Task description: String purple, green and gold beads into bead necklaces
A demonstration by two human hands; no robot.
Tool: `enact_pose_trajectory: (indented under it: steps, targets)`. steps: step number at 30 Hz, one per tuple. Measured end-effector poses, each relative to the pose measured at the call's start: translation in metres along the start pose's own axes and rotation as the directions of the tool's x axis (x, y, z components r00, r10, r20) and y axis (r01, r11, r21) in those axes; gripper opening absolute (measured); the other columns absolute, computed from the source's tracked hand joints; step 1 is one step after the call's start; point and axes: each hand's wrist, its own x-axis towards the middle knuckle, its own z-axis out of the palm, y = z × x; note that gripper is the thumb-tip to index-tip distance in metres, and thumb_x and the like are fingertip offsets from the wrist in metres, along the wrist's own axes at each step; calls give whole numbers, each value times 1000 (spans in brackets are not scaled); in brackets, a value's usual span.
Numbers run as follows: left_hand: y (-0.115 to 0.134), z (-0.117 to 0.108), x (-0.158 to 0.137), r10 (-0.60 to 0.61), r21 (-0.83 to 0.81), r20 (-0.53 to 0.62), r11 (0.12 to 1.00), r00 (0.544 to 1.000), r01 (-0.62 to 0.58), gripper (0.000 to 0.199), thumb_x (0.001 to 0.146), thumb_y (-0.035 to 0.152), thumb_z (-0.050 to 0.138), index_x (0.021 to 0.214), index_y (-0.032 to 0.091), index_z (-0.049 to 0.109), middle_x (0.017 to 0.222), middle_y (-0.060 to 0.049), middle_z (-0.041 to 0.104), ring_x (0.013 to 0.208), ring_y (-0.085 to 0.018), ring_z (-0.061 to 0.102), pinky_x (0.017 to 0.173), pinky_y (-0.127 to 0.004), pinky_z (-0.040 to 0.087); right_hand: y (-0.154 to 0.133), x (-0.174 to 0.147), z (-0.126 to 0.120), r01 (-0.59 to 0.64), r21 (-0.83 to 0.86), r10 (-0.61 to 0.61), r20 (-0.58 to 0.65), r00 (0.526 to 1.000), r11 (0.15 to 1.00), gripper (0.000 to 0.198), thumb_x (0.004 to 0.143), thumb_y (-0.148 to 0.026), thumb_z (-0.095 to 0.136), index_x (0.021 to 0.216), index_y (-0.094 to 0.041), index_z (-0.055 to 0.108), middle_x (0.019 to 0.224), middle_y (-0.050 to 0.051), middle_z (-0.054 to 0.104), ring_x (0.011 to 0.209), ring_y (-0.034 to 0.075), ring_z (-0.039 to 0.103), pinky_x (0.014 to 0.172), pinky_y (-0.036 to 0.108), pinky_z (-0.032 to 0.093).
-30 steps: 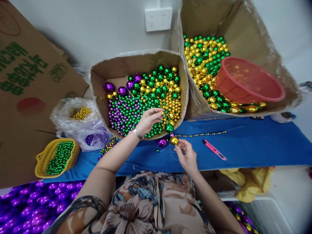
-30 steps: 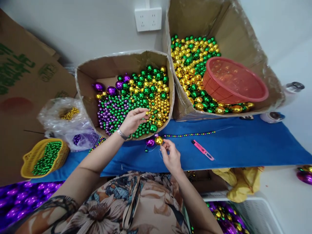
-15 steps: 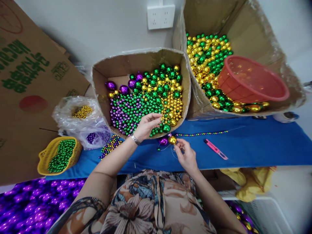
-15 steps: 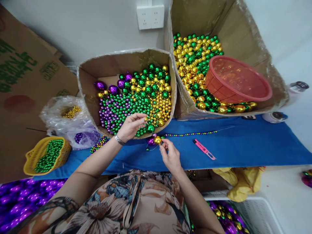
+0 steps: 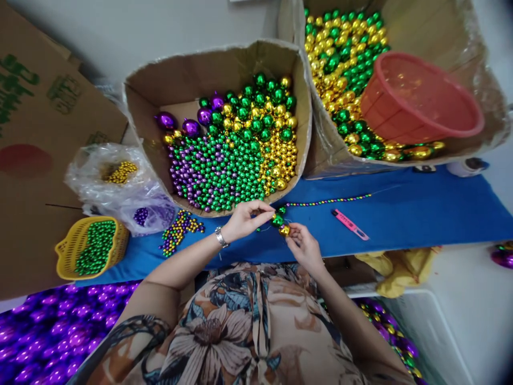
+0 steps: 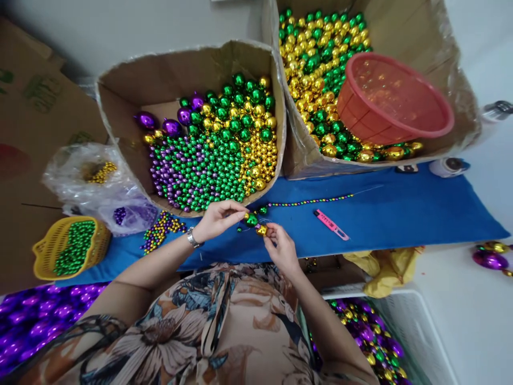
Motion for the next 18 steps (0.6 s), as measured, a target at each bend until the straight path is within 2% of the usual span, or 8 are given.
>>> enact_pose_trajectory:
  steps: [3,5,7,9,13,15,18]
  targets:
    - [-4,8,-10,119,102,32,987,992,-122,17,87,30,65,92,15,71,95,-9,73,85,-15,69,74,-27,56,8,-7,2,-4,-21,6,63,998,1000,37,87,-30,55,122,-22,48,106,7,62,89,14,67,79,30,59]
    - [-1,10,-13,219,159,50,962,975,-224,14,89,27,63,91,15,71,98,-9,73,92,-17,69,80,-29,56,4,-7,-4,35,-150,-23,81,996,988,36,88,-26,51,123,-21,50,115,9,59,80,13,67,77,31,59]
    - [10,10,-13,288,186,62,937,956,-294,11,89,23,62,92,16,70,97,-9,73,93,-16,69,83,-30,56,-9,-5,-14,110,-299,-86,93,992,948,32,90,-23,47,121,-21,55,119,10,58,74,12,66,79,33,58]
    - [28,8,-10,334,176,63,924,941,-340,9,89,19,62,95,16,68,95,-8,73,92,-14,69,83,-29,56,-29,1,-26,189,-379,-167,90,982,906,29,93,-22,45,119,-22,58,113,9,62,79,14,66,85,35,56]
    - [66,8,4,427,101,44,897,903,-430,7,89,17,62,94,16,67,94,-7,72,90,-12,69,81,-27,57,-70,14,-34,320,-373,-316,74,946,871,33,97,-28,45,127,-23,56,119,8,64,95,17,65,89,33,54]
    - [79,9,10,441,62,7,895,897,-441,7,90,19,61,92,16,67,92,-6,72,89,-12,68,79,-27,57,-80,18,-31,359,-350,-342,109,933,865,30,98,-29,44,123,-23,59,115,8,66,90,16,66,85,31,55]
    - [82,9,13,391,-31,-37,919,920,-392,10,91,25,60,92,17,67,94,-5,71,86,-12,68,76,-26,58,-85,18,-27,332,-299,-313,113,943,895,28,99,-30,42,110,-21,66,93,4,71,74,13,67,74,26,56]
